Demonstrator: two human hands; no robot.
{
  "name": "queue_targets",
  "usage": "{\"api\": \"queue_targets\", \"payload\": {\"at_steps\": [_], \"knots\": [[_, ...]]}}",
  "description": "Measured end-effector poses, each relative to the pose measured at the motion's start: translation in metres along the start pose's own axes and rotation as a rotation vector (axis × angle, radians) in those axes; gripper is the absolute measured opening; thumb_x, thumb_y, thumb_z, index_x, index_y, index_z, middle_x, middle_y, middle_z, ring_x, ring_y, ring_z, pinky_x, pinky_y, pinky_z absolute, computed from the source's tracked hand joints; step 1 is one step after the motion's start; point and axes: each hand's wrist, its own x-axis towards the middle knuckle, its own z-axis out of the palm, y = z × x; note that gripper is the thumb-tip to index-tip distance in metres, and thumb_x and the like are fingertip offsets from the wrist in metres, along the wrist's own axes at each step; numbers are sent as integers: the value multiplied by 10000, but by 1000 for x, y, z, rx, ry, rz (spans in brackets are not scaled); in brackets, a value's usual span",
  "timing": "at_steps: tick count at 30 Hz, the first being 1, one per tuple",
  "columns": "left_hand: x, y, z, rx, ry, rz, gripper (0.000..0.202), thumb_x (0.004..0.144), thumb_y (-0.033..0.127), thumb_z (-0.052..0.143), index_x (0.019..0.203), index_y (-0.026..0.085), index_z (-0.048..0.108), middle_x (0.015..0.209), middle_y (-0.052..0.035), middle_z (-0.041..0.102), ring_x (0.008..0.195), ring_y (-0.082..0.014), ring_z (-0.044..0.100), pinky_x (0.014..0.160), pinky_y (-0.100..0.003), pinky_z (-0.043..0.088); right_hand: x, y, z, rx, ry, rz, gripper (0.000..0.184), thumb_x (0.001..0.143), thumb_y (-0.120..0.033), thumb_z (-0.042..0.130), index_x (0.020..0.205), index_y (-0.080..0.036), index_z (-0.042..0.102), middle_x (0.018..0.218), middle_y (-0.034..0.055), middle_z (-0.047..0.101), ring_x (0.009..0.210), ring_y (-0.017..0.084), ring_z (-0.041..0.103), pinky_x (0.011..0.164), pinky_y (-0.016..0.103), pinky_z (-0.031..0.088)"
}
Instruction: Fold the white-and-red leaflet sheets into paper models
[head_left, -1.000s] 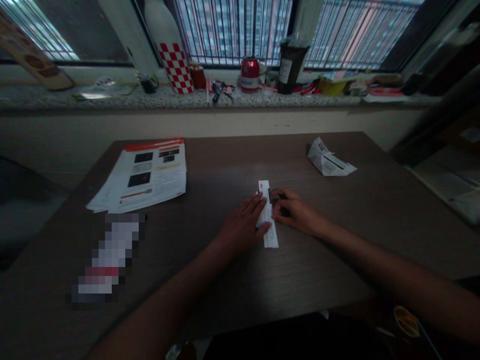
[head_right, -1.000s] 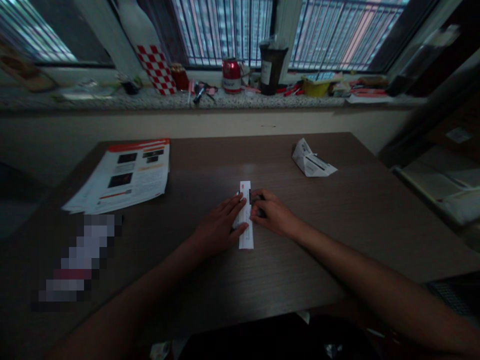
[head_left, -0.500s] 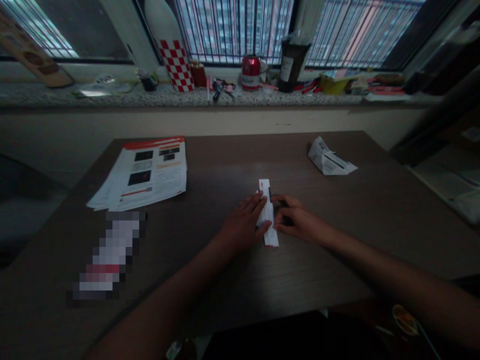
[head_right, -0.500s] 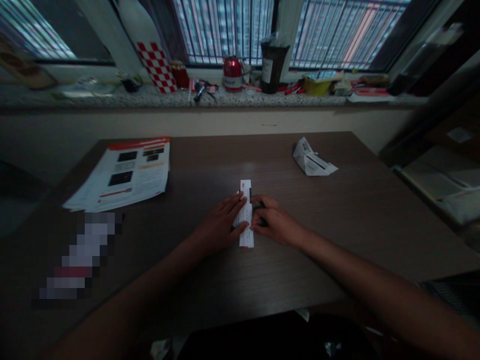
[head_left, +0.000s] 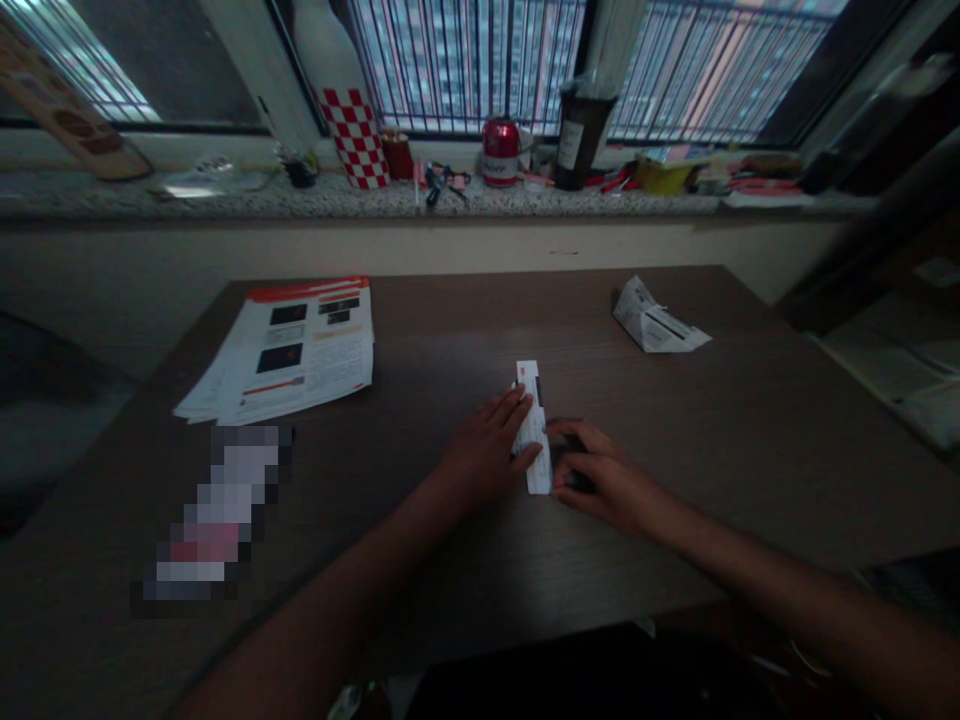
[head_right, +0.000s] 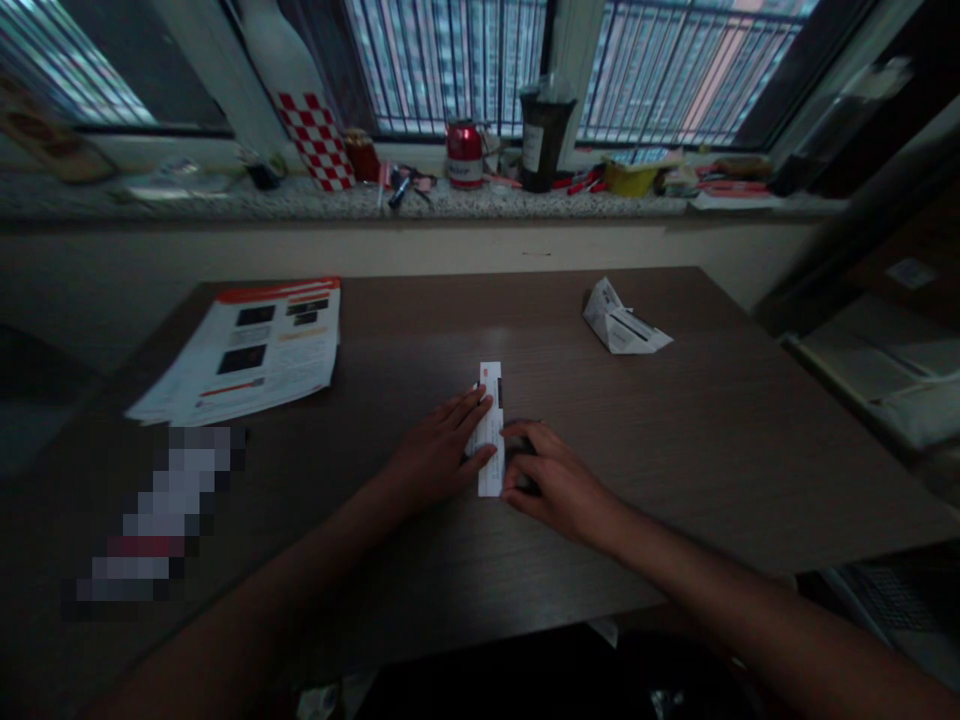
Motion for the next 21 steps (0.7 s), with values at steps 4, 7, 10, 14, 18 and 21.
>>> {"api": "queue_targets", "payload": {"at_steps": [4, 7, 10, 14, 18, 21], "knots": [[0, 0, 0, 6, 5, -1, 677, 1059, 499, 491, 1618, 147, 344, 1722, -136, 306, 1585, -278, 296, 1284, -433, 275, -8, 1, 4, -13, 29, -24, 37, 946, -226, 721, 946, -256, 698, 1449, 75, 581, 1420, 289, 503, 1253, 596, 323], [-1, -1, 0, 3, 20, 7, 670, 1059, 505, 493, 1613, 156, 354, 1718, -135, 315, 1585, -279, 298, 1281, -445, 283, -14, 4, 5, -76, 37, -66, 141, 1001, -279, 665, 1140, -263, 683, 1480, 84, 597, 1438, 276, 509, 1275, 598, 295], [-1, -1, 0, 4, 15, 12, 660, 1065, 519, 471, 1607, 156, 366, 1715, -140, 321, 1580, -287, 311, 1284, -462, 278, -22, 7, 4, -190, -11, -130, 356, 1049, -319, 596, 1402, -269, 595, 1577, 85, 544, 1496, 273, 459, 1276, 585, 314], [-1, -1, -1, 20, 4, 11, 647, 1066, 493, 473, 1603, 143, 378, 1712, -139, 329, 1576, -284, 320, 1299, -459, 248, -27, 8, 4, -258, -68, -177, 495, 1066, -350, 563, 1548, -264, 486, 1646, 70, 466, 1545, 270, 391, 1288, 585, 296], [-3, -4, 1, 50, 32, 51, 634, 1071, 470, 472, 1614, 161, 367, 1710, -137, 332, 1587, -272, 296, 1307, -471, 218, -27, 7, 4, -250, -85, -168, 499, 1070, -371, 555, 1555, -270, 488, 1659, 58, 443, 1551, 263, 381, 1294, 581, 277], [-5, -7, 1, 90, 45, 63, 624, 1065, 437, 492, 1622, 183, 367, 1692, -139, 364, 1578, -297, 306, 1303, -502, 209, -25, 4, 3, -214, -98, -181, 495, 1077, -367, 545, 1562, -294, 479, 1675, 41, 415, 1549, 248, 385, 1301, 568, 265]]}}
